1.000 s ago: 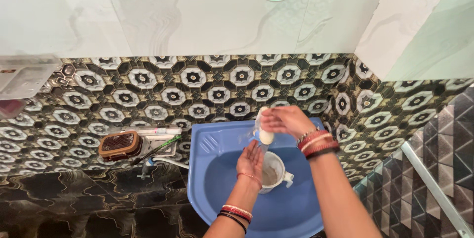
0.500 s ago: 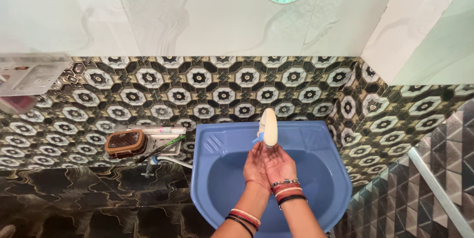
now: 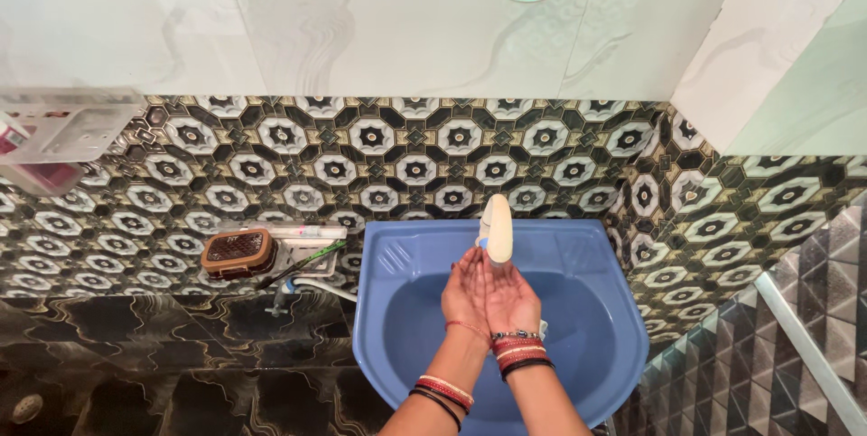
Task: The person washes their hands at a blue sink using a mug to scoop water from the tap. They rinse the mug and a toothbrush, then place them back on the counter.
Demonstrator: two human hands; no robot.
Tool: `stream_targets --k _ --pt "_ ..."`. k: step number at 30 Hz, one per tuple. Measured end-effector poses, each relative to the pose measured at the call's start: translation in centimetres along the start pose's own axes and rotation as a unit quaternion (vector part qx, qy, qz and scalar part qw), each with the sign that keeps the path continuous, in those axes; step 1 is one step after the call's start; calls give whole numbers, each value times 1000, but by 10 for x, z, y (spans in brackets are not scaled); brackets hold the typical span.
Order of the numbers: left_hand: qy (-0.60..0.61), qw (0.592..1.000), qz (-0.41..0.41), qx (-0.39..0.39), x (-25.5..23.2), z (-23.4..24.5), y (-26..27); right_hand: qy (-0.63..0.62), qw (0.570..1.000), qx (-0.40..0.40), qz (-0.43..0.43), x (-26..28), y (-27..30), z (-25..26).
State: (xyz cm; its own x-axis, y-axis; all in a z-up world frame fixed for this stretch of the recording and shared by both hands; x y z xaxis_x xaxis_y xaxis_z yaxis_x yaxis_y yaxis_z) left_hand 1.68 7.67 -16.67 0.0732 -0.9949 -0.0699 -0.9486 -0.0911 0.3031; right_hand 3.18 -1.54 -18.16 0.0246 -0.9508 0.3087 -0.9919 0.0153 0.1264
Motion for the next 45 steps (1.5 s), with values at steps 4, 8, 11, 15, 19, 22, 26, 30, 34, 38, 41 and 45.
stream_targets --k 4,8,11,15,19,22,26,30,34,38,41,45 --pt "18 1000 11 -4 7 11 -7 16 1000 -6 5 3 0 13" --pt "16 1000 13 -10 14 21 -12 45 999 1 5 7 4 13" --pt "24 1000 15 -7 18 23 -13 47 999 14 7 10 7 9" --pt "12 1000 17 -7 21 19 -5 61 998 6 1 12 11 7" --pt "-7 1000 15 -24 19 14 4 51 999 14 -13 11 13 4" --pt "-11 1000 14 -24 19 14 2 43 999 11 -22 10 12 4" --pt "6 1000 12 -16 20 17 -5 41 999 -5 -24 9 8 7" --pt "-3 1000 4 -14 19 14 -9 9 999 14 -40 7 0 8" --pt "-11 1000 3 -13 19 11 -9 38 999 -2 -34 9 -8 21" --pt "-9 1000 5 -24 23 25 -11 31 999 8 -40 4 -8 34" --pt "-12 1000 2 -24 25 35 -21 57 998 3 -36 3 -7 36" --pt "-11 1000 22 -8 38 24 -61 4 999 17 35 34 -7 -22"
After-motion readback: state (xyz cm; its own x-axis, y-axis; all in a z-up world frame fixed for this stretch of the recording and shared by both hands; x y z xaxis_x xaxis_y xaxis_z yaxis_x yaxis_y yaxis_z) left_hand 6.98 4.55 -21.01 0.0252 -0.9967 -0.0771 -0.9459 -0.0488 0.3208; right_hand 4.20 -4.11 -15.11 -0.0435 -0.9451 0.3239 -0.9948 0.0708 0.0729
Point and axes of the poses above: each hand's wrist, its own y-axis away from the middle knuckle, its own z-axis out of the back of the hand, x = y × z, the point moved 9 cm from there along -y, towards the middle knuckle, and after that the axes turned 12 degrees about y, right-handed, at the moved point
